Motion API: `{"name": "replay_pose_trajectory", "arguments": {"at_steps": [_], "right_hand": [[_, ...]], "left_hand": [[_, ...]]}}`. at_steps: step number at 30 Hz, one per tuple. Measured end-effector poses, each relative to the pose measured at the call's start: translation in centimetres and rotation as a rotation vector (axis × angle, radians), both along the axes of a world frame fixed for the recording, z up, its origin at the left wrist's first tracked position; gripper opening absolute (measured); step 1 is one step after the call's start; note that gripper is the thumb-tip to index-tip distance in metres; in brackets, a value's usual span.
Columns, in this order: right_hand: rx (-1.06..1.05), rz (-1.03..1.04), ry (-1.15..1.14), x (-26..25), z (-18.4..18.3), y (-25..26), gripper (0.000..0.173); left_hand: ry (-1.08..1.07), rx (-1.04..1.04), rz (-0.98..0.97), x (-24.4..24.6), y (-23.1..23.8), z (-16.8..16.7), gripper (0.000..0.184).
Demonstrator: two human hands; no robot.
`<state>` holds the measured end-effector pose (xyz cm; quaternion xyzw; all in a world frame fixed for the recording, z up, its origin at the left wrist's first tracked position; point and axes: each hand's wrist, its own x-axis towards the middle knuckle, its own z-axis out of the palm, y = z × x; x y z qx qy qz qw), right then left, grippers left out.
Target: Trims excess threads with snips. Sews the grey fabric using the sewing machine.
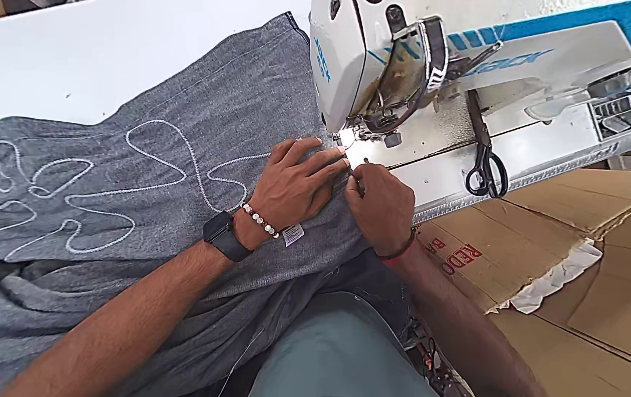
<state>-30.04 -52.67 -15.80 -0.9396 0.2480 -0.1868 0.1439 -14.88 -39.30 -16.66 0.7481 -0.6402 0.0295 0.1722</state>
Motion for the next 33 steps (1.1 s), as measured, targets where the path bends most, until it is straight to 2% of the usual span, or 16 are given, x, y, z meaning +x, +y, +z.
{"name": "replay_pose_trajectory", "arguments": {"at_steps": [3,12,17,28,33], "right_hand": [[-0.117,0.098,-0.009,-0.8,-0.4,0.0,0.018],[-0.034,0.149,0.029,-2.6,-0.9,-0.4,0.030],[-0.009,0.162,0.135,-2.5,-0.1,-0.5,0.034],[-0.018,0.161,0.268,0.8,1.3,-1.6,0.037],[-0.044,0.152,0.256,2.0,1.0,-2.0,0.035]], "left_hand": [[-0.003,0.011,-0.015,0.2,0.2,-0.1,0.040],[0.012,-0.008,-0.040,0.6,0.1,-0.6,0.041],[0.016,0.004,-0.026,0.7,0.2,-0.4,0.039],[-0.039,-0.034,0.035,3.3,-0.8,-0.5,0.038],[-0.082,-0.089,-0.054,5.3,-1.3,-0.6,0.033]]}}
